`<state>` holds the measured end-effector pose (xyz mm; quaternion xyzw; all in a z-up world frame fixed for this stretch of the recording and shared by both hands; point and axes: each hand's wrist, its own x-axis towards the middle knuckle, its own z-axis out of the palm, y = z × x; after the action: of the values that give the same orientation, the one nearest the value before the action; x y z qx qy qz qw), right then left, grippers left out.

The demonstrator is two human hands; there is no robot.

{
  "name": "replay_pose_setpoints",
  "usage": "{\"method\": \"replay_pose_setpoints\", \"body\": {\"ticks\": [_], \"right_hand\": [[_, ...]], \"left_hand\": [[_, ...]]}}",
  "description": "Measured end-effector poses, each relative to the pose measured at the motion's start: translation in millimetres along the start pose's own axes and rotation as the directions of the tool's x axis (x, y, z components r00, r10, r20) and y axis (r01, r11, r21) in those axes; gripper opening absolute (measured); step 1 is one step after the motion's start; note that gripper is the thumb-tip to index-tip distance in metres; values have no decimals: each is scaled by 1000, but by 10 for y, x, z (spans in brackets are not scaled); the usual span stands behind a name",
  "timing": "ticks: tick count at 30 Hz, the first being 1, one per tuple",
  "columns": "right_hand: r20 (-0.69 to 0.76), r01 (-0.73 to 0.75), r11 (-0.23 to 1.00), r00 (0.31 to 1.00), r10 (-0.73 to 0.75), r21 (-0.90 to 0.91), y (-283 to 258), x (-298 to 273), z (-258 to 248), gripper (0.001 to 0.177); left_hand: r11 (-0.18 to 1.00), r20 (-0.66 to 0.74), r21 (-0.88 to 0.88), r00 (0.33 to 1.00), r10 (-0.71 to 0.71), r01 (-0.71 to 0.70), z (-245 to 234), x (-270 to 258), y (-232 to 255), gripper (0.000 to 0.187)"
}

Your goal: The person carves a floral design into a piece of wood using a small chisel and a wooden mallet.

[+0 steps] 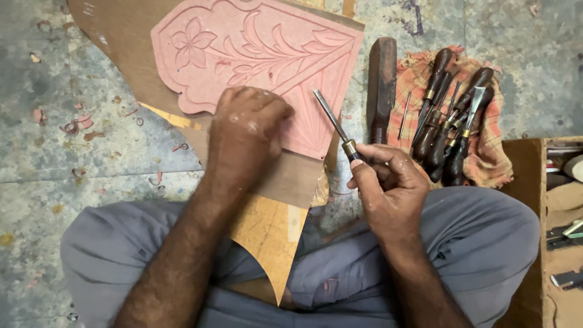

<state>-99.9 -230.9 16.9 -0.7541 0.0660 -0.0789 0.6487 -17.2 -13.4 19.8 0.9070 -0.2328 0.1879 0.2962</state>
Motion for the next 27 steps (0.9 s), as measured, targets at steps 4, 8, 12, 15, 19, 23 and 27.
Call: {"method": "replay_pose_setpoints", "body": {"ticks": [4, 8, 12, 15, 19, 23, 27], "right_hand": [[2, 68, 998, 998, -68, 0, 31, -40, 39, 20], [21, 30, 999, 999, -30, -17, 31, -80, 61, 22], [47, 5, 1000, 999, -3, -27, 26, -94, 66, 23], [67, 5, 1000, 998, -3, -16, 17, -88, 101, 21], [92, -28, 999, 995, 30, -23, 40, -98, 136, 20], [98, -60, 997, 993, 65, -47, 29, -145, 109, 20], [116, -15, 999, 993, 21, -47, -7, -145, 134, 20]], "left_hand": [[998, 90, 20, 995, 53, -55, 26, -64, 108, 12], [962, 142, -267, 986, 90, -49, -36, -165, 168, 16], [959, -7, -255, 992, -130, 124, -274, -121, -138, 28], [821, 30, -312, 869, -494, 478, -334, -40, -211, 31], [946, 20, -146, 957, -289, 289, -184, -32, -187, 75], [938, 226, 29, 912, -342, 344, 26, 12, -166, 137], [930, 256, 37, 896, -363, 366, 31, -10, -191, 137]]}}
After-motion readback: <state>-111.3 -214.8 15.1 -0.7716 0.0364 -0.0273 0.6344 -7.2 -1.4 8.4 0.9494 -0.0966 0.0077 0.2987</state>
